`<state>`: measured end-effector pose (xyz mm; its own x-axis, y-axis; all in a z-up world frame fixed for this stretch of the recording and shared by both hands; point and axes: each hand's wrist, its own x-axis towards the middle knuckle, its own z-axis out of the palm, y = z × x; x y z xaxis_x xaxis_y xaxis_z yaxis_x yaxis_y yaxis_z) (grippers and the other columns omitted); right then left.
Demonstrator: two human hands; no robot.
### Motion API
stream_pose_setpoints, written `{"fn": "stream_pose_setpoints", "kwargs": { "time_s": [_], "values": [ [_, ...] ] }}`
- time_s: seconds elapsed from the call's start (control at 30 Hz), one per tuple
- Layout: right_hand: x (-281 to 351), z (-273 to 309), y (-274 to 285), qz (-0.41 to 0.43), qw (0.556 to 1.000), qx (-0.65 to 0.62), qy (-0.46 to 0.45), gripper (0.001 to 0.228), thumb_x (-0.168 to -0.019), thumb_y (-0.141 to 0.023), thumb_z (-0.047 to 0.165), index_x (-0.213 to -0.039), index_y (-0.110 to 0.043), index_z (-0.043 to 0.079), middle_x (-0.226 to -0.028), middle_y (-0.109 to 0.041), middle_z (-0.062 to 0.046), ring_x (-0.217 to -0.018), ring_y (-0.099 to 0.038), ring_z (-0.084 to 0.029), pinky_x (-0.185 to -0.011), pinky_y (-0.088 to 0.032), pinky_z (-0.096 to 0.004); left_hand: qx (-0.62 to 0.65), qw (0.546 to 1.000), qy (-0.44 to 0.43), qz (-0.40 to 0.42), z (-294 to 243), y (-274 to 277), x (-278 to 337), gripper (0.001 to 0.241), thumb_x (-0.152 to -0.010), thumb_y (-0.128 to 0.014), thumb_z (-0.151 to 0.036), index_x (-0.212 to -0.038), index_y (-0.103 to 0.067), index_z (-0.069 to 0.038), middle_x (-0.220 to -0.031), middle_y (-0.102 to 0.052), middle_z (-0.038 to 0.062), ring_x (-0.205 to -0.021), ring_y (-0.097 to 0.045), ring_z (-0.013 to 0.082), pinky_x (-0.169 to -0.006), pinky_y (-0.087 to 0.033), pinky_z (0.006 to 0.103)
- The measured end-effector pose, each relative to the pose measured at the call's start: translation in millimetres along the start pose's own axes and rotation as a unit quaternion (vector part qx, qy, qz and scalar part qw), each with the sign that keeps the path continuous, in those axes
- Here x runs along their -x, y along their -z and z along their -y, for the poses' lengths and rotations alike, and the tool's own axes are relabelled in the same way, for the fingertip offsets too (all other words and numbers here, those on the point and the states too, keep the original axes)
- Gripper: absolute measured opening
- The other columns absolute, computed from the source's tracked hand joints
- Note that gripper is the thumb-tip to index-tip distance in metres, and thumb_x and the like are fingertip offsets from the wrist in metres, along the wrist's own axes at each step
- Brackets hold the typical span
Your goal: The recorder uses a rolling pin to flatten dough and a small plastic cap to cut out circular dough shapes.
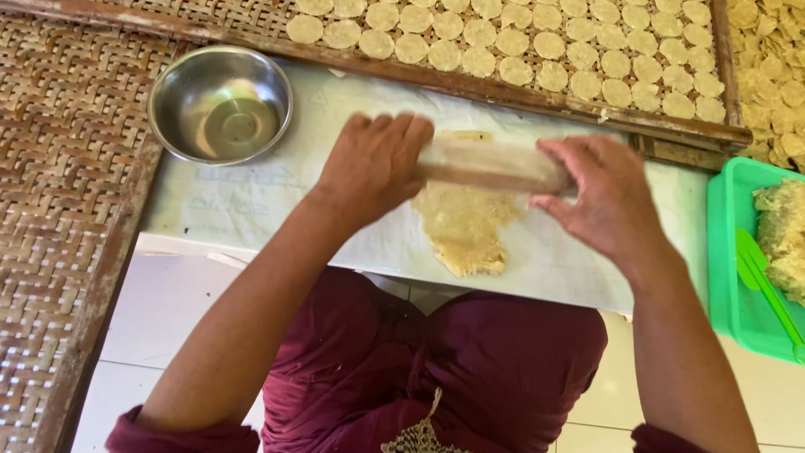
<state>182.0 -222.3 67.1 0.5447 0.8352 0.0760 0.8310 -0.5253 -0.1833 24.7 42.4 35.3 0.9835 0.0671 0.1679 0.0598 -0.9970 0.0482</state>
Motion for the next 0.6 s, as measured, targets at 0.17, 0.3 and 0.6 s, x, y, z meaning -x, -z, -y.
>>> {"fn": "stream_pose_setpoints", "kwargs": {
  "time_s": [0.17,0.3,0.6],
  "values": [
    [27,2,-46,0.105,0.994,-0.016,-0.018,0.068,-0.078,-0.077,0.046,-0.14,-0.058,0.026,-0.12,-0.063,-0.006,-0.108,-0.057,-0.026,-0.098,-0.043,-0.046,0.057,0.995,0.024,0.082,-20,-42,48,0.056,-0.084,-0.078,-0.044,-0.12,-0.048,-0.014,-0.111,-0.063,0.005,-0.106,-0.061,0.0237,-0.098,-0.044,0.0426],
    [27,6,-65,-0.011,0.999,0.007,0.032,0.068,-0.093,-0.043,0.062,-0.139,-0.057,0.014,-0.143,-0.055,-0.008,-0.132,-0.05,-0.028,-0.117,-0.027,-0.053,0.026,0.999,0.035,0.03,-26,-53,51,0.069,-0.095,-0.044,-0.069,-0.132,-0.056,-0.012,-0.151,-0.05,0.012,-0.149,-0.034,0.0322,-0.119,-0.023,0.058],
    [-57,-29,-79,0.055,0.996,-0.012,-0.064,0.098,-0.086,0.005,0.081,-0.163,-0.029,0.032,-0.171,-0.001,-0.001,-0.157,0.005,-0.03,-0.118,0.017,-0.061,0.047,0.991,0.09,0.09,15,-59,-30,0.079,-0.103,-0.014,-0.069,-0.167,-0.019,-0.023,-0.171,-0.002,0.009,-0.153,0.013,0.0278,-0.112,0.01,0.0801]
  ]
}}
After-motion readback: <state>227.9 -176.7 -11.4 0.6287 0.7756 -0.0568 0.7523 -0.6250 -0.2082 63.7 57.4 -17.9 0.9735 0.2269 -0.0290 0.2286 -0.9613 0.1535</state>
